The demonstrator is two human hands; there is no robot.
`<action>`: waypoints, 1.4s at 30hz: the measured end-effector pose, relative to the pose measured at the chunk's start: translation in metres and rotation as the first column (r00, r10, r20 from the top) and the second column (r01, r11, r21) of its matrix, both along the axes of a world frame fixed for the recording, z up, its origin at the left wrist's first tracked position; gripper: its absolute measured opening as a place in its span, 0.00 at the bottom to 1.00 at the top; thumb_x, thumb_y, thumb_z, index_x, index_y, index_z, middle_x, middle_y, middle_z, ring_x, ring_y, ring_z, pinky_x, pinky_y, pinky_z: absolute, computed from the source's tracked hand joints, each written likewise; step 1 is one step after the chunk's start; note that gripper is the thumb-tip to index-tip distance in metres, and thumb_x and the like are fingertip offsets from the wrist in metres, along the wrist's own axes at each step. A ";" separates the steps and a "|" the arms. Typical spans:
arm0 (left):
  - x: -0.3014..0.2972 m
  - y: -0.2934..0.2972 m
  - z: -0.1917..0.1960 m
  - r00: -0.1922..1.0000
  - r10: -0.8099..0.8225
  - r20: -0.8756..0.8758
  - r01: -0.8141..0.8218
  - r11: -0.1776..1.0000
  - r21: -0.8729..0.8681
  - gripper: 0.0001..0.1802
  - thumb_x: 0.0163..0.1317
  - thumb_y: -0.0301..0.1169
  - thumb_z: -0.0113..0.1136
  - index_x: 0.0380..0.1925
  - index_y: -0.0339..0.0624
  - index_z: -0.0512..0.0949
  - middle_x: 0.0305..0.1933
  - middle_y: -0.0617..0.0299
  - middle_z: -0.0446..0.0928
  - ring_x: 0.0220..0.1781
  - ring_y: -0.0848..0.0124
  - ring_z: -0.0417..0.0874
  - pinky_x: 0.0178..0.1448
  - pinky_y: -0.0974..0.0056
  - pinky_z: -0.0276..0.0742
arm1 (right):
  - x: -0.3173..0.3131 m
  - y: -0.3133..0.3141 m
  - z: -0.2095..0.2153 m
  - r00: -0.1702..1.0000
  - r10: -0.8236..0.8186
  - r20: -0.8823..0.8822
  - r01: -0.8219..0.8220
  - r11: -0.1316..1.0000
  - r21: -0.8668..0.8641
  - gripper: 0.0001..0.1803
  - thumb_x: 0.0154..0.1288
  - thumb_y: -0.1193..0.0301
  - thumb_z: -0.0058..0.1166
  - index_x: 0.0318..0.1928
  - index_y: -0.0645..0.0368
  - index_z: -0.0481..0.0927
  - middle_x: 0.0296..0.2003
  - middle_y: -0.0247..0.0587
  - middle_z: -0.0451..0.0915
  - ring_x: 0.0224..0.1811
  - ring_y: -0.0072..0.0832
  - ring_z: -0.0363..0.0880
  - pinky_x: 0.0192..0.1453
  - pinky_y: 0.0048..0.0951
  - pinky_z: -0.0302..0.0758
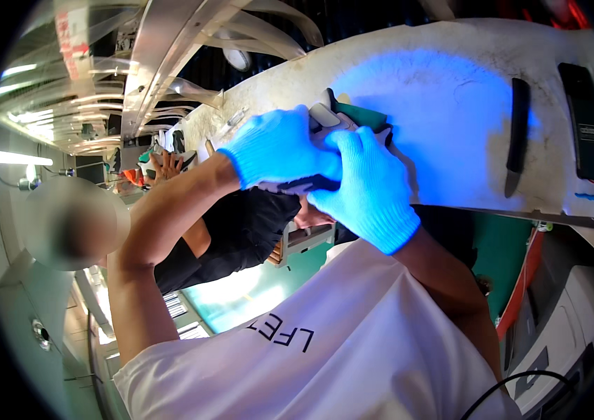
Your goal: The person uses a small black tool to scrape and clean the surface of a white and green sneaker. They repeatedly rub the tool against the shoe's upper and sole, rotating the shoe to access different areas. The person handles the shoe with gloved hands, focusing on specific spots on the sneaker.
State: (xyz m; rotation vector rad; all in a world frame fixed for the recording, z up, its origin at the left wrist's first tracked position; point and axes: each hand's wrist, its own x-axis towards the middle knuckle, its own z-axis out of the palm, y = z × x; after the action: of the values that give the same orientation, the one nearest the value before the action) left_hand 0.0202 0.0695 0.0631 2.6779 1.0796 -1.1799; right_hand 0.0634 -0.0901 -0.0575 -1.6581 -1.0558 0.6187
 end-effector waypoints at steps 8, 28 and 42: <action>-0.048 0.008 0.100 0.921 0.174 0.348 0.134 0.698 -0.704 0.62 0.54 0.60 0.86 0.78 0.29 0.72 0.72 0.43 0.83 0.70 0.56 0.86 0.75 0.55 0.80 | -0.005 -0.061 0.017 0.993 -0.120 -0.014 0.120 0.958 0.259 0.48 0.45 0.62 0.91 0.67 0.56 0.77 0.54 0.49 0.78 0.52 0.46 0.85 0.52 0.47 0.86; -0.121 -0.093 -0.030 -0.076 0.718 0.692 0.385 0.661 -0.644 0.48 0.52 0.37 0.91 0.70 0.32 0.75 0.63 0.51 0.85 0.67 0.63 0.87 0.74 0.55 0.83 | -0.039 -0.118 -0.027 0.685 -0.140 -0.715 0.309 0.945 0.111 0.48 0.59 0.84 0.79 0.78 0.64 0.69 0.72 0.47 0.80 0.73 0.38 0.81 0.74 0.43 0.85; -0.138 -0.147 -0.114 -0.114 0.992 0.061 0.396 0.101 -0.913 0.36 0.55 0.26 0.89 0.61 0.29 0.79 0.57 0.54 0.88 0.56 0.70 0.90 0.62 0.61 0.90 | -0.032 -0.159 0.029 0.882 -0.461 0.093 0.445 0.882 0.154 0.56 0.47 0.66 0.92 0.75 0.64 0.72 0.66 0.43 0.79 0.67 0.34 0.80 0.71 0.42 0.80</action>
State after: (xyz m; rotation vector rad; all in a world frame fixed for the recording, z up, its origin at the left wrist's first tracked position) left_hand -0.1178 -0.0775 -0.0514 0.9035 0.5360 0.4597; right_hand 0.0311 -0.2487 -0.0288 -1.7663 -0.7331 0.1331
